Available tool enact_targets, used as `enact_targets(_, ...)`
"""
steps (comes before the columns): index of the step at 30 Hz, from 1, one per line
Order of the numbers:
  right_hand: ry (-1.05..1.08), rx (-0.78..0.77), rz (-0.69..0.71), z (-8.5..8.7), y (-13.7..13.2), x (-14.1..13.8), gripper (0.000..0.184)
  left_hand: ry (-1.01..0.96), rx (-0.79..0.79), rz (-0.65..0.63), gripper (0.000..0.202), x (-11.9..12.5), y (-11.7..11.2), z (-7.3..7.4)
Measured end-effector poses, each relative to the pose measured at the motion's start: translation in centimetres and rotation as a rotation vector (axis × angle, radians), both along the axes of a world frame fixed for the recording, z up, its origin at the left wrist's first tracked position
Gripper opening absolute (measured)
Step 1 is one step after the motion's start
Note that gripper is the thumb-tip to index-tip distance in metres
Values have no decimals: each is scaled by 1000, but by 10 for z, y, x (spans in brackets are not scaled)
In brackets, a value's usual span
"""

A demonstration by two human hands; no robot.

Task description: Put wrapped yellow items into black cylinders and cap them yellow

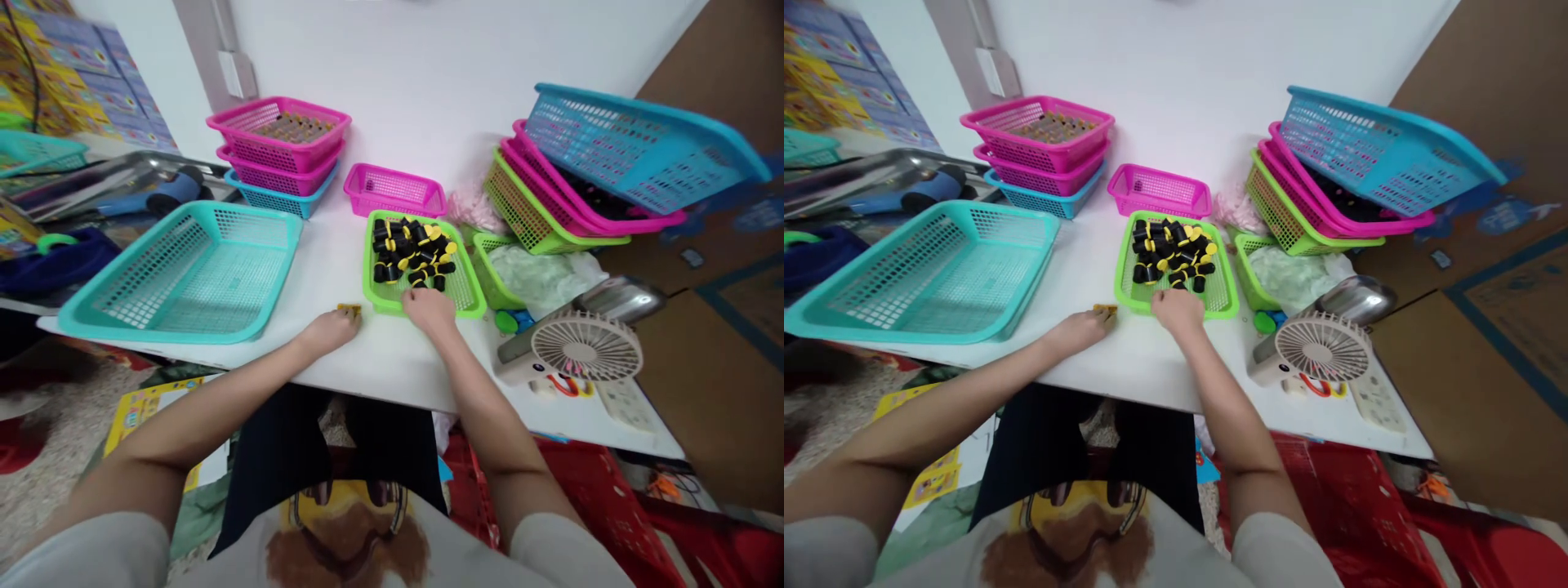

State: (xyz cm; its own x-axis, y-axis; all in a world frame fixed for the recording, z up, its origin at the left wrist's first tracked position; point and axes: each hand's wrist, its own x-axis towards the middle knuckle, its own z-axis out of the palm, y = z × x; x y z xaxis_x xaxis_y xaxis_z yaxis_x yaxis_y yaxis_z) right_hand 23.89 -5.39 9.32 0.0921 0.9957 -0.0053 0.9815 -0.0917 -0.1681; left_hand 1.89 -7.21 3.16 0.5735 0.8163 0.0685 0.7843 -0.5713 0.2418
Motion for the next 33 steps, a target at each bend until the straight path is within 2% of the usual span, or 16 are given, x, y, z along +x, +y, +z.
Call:
enact_targets(3,2,-93,49,8,41,24,38,17,-16,49,30,1,0,1)
enact_targets(5,-28,-120,30,9,64,30,28,13,-23,89,26,1,1,4)
enact_targets(7,-51,-148,14,6,79,31,31,-4,-21,124,23,1,2,8)
enact_targets(10,-56,-170,25,0,87,28,40,-29,-18,164,22,2,2,11)
enact_targets(14,6,-110,99,6,74,33,38,-40,-24,232,32,-1,3,10)
enact_targets(16,54,-24,125,12,58,40,50,-55,-26,260,38,-6,2,8)
enact_targets(18,121,133,150,16,38,45,61,-72,-23,274,46,-12,-4,9)
enact_targets(19,168,245,172,15,28,47,61,-114,-16,278,48,-15,-9,11)
enact_targets(22,439,665,349,3,0,45,43,-454,-5,265,43,-17,-28,27)
enact_targets(25,591,873,414,-17,-13,40,37,-880,-109,157,32,-3,-40,52)
enact_targets(27,636,962,387,-30,-18,39,41,-1007,-200,27,22,16,-33,67)
enact_targets(29,659,1030,373,-39,-22,40,43,-1057,-252,-106,14,37,-15,76)
enact_targets(31,706,1071,355,-45,-27,41,41,-1076,-315,-185,16,57,6,77)
enact_targets(33,794,1081,312,-48,-32,41,38,-1087,-408,-175,25,72,21,72)
